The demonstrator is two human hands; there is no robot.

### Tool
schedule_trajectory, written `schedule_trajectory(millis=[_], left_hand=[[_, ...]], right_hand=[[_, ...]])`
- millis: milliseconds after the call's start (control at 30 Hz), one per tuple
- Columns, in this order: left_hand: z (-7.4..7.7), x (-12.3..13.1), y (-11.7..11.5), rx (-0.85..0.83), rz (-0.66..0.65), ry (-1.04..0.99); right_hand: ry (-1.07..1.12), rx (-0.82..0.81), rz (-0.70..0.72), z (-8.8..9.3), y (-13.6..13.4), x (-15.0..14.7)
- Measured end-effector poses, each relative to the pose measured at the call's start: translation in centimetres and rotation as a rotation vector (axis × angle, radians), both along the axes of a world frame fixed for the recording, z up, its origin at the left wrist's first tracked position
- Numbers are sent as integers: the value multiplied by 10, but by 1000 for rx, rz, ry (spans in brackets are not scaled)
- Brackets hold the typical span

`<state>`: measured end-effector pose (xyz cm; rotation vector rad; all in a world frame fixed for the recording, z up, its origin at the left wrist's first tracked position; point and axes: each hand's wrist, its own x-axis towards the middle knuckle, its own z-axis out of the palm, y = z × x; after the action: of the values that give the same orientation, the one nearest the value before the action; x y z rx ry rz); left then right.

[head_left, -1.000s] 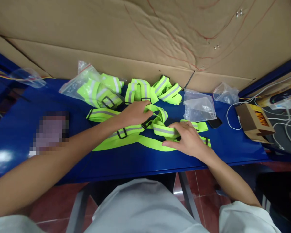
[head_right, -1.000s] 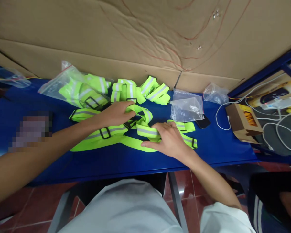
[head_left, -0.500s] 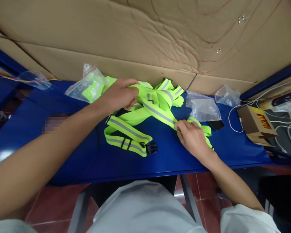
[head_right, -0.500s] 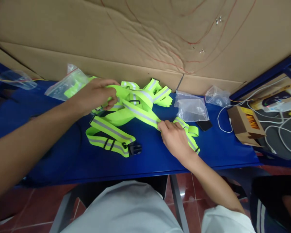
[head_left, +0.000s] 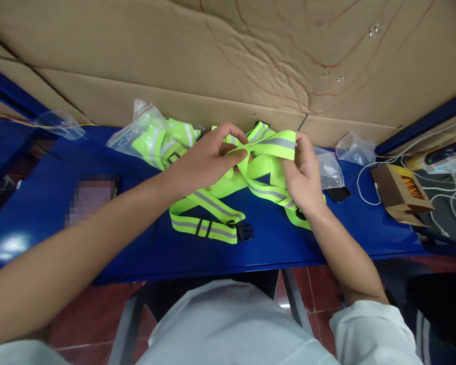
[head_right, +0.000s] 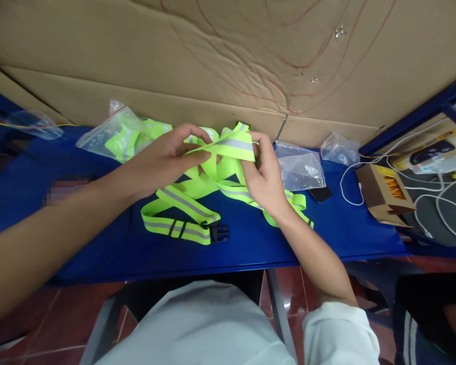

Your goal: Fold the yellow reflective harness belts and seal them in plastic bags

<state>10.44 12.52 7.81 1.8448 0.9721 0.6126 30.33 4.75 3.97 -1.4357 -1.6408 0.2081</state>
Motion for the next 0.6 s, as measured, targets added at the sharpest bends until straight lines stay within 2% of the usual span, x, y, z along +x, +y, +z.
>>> schedule_trajectory(millis=[67,133,233,300,367,433,500,567,600], left_hand=[[4,7,-3,-217,47,-121],[12,13,-6,-246,118,-265],[27,13,-4,4,199,-391],[37,6,0,164,173,-404],[47,-3,2,397,179,-323],[58,-12,3,725,254,-60],[68,-20,4,945,326,241],[75,-25,8,936,301,347],[77,-27,10,886,281,296]], right_hand=[[4,14,37,7,10,-5],[-41,37,55,17,18,-5],[-161,124,-26,37,20,4],[-270,180,-128,52,15,15],[-384,212,-240,65,7,24],[-460,249,-323,75,0,28],[-459,325,-325,81,-3,29],[-330,418,-270,84,-2,28],[-211,465,-233,84,-1,28]])
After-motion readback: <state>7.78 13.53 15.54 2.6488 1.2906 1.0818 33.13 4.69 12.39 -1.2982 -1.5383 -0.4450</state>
